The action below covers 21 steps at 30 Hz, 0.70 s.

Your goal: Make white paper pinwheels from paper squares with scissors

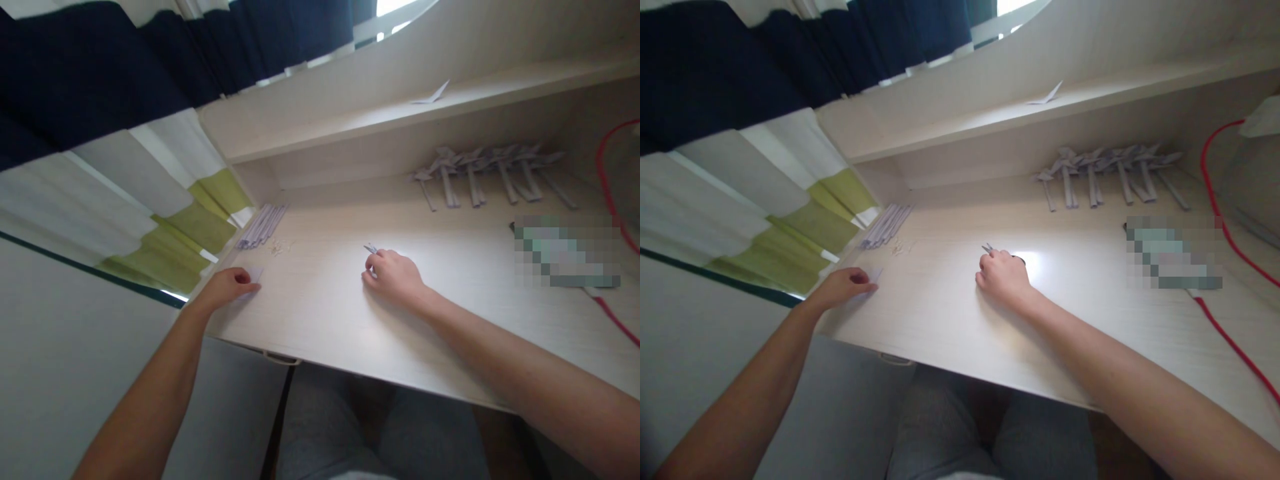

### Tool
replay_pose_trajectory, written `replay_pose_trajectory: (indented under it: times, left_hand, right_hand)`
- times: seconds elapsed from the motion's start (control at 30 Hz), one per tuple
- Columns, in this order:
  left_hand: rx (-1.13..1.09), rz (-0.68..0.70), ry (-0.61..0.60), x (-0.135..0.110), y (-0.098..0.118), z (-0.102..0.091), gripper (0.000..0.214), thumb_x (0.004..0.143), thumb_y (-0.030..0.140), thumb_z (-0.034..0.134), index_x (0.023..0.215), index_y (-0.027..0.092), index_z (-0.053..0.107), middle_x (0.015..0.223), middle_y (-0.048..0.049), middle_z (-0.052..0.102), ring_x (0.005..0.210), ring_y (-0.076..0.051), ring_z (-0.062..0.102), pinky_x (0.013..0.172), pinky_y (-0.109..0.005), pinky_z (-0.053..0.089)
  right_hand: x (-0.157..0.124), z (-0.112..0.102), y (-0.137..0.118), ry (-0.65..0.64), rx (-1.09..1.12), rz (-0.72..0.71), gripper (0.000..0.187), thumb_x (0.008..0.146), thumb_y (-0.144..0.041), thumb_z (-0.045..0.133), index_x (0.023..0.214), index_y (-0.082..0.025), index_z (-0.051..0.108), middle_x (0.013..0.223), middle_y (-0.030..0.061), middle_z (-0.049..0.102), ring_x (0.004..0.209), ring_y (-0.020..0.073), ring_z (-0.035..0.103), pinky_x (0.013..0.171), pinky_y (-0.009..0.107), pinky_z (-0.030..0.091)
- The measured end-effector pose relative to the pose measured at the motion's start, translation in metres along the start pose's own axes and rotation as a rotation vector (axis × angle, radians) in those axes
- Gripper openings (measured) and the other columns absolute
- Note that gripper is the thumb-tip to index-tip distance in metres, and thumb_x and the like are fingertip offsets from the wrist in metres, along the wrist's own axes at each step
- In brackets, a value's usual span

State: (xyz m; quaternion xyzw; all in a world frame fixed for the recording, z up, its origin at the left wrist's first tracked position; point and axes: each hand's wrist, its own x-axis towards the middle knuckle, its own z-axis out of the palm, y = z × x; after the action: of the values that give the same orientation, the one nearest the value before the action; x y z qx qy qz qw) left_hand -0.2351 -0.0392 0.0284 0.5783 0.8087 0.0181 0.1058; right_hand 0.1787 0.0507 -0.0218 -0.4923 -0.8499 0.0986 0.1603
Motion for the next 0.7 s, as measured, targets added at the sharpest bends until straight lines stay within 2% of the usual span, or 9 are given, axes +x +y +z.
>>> replay_pose_trajectory:
  times: [0.17, 0.27, 0.33, 0.4, 0.53, 0.6, 0.7]
  left_hand:
    - [0.112, -0.074, -0.061, -0.001, 0.010, 0.003, 0.034, 0.097, 0.038, 0.068, 0.122, 0.016, 0.067, 0.123, -0.0103, 0.069, 0.106, -0.025, 0.069, 0.091, -0.045, 0.059]
    - [0.142, -0.098, -0.091, 0.000, 0.011, 0.001, 0.039, 0.099, 0.037, 0.068, 0.132, 0.018, 0.064, 0.134, -0.0114, 0.065, 0.113, -0.027, 0.067, 0.093, -0.047, 0.060]
    - [0.139, -0.097, -0.111, 0.000, 0.010, -0.002, 0.037, 0.099, 0.037, 0.068, 0.130, 0.018, 0.064, 0.133, -0.0108, 0.066, 0.112, -0.027, 0.068, 0.093, -0.046, 0.060]
    - [0.114, -0.083, -0.121, 0.001, 0.008, -0.006, 0.033, 0.097, 0.038, 0.069, 0.121, 0.016, 0.069, 0.124, -0.0099, 0.070, 0.107, -0.026, 0.069, 0.092, -0.044, 0.059]
    - [0.027, -0.039, -0.095, 0.002, -0.001, -0.012, 0.030, 0.080, 0.047, 0.075, 0.089, 0.018, 0.079, 0.095, -0.0092, 0.081, 0.093, -0.029, 0.073, 0.087, -0.037, 0.056]
    - [-0.014, -0.020, -0.074, 0.004, -0.006, -0.012, 0.034, 0.072, 0.053, 0.075, 0.082, 0.020, 0.080, 0.089, -0.0086, 0.082, 0.090, -0.031, 0.074, 0.083, -0.036, 0.055]
    - [-0.053, 0.002, -0.051, 0.006, -0.013, -0.009, 0.036, 0.068, 0.056, 0.074, 0.079, 0.022, 0.081, 0.088, -0.0082, 0.083, 0.087, -0.031, 0.075, 0.080, -0.035, 0.054]
  right_hand:
    - [-0.005, 0.000, 0.003, 0.007, -0.025, -0.038, 0.024, 0.096, -0.028, 0.056, 0.095, -0.017, 0.078, 0.103, 0.0159, 0.075, 0.095, 0.0298, 0.066, 0.078, 0.036, 0.045]
    - [-0.010, 0.001, 0.003, 0.013, -0.023, -0.051, 0.025, 0.097, -0.029, 0.055, 0.096, -0.017, 0.078, 0.104, 0.0160, 0.075, 0.098, 0.0309, 0.065, 0.081, 0.038, 0.045]
    - [-0.012, 0.001, 0.003, 0.013, -0.017, -0.053, 0.025, 0.097, -0.029, 0.056, 0.096, -0.017, 0.078, 0.105, 0.0159, 0.075, 0.098, 0.0308, 0.064, 0.081, 0.038, 0.045]
    - [-0.012, 0.001, 0.003, 0.014, -0.007, -0.049, 0.024, 0.096, -0.028, 0.057, 0.096, -0.017, 0.078, 0.105, 0.0154, 0.075, 0.098, 0.0301, 0.064, 0.080, 0.037, 0.045]
    - [-0.011, 0.000, 0.006, 0.024, 0.006, -0.036, 0.021, 0.096, -0.028, 0.059, 0.096, -0.018, 0.078, 0.106, 0.0138, 0.076, 0.097, 0.0286, 0.065, 0.080, 0.036, 0.044]
    - [-0.010, 0.000, 0.007, 0.031, 0.006, -0.031, 0.021, 0.096, -0.029, 0.059, 0.096, -0.019, 0.078, 0.106, 0.0130, 0.076, 0.096, 0.0282, 0.065, 0.080, 0.036, 0.044]
    - [-0.011, -0.001, 0.007, 0.030, 0.001, -0.034, 0.021, 0.096, -0.029, 0.059, 0.094, -0.019, 0.078, 0.103, 0.0121, 0.076, 0.095, 0.0280, 0.065, 0.080, 0.036, 0.044]
